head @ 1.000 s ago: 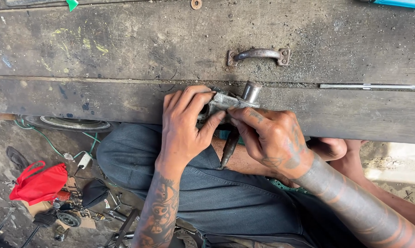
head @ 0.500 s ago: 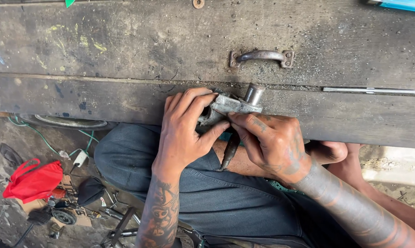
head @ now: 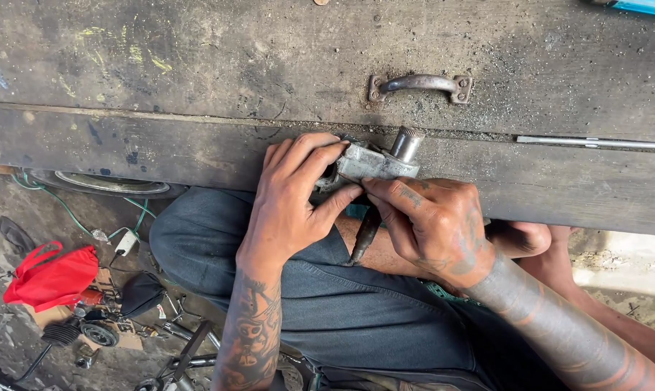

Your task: Cleaning and scraping a metal motorcycle part using a wire brush and a small tool to remove grime.

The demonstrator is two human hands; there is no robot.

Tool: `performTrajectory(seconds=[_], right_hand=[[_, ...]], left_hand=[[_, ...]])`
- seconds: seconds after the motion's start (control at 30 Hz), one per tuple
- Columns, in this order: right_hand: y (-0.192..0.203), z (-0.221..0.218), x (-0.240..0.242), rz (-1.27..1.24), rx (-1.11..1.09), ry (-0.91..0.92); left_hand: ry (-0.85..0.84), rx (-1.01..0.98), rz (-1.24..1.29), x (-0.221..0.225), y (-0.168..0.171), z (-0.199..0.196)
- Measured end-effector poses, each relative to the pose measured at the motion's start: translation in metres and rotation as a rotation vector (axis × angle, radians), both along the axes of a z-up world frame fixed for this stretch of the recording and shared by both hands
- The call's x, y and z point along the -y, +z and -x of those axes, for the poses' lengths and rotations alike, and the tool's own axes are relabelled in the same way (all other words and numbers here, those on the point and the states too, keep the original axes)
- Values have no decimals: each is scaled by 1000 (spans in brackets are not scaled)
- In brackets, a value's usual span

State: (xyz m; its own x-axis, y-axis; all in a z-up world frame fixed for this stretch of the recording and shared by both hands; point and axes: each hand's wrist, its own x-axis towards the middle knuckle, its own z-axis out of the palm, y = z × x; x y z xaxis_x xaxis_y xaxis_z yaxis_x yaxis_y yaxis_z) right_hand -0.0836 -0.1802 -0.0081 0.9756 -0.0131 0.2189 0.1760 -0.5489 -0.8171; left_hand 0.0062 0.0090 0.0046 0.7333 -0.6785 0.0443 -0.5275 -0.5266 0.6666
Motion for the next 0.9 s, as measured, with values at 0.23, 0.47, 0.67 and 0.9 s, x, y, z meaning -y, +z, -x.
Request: performTrajectory(seconds=[0.23, 0.47, 0.67, 0.9], right_hand=[[-6, 2, 3, -5, 24, 20], [-8, 3, 2, 6, 43, 20], [-11, 3, 2, -3, 62, 23], [-10, 2, 3, 9, 90, 31]], left_hand=[[-6, -10, -8, 2, 2, -1], [-4, -8, -21, 2, 5, -1], [-13, -10, -36, 1, 1, -2], [-9, -7, -35, 2, 3, -1]])
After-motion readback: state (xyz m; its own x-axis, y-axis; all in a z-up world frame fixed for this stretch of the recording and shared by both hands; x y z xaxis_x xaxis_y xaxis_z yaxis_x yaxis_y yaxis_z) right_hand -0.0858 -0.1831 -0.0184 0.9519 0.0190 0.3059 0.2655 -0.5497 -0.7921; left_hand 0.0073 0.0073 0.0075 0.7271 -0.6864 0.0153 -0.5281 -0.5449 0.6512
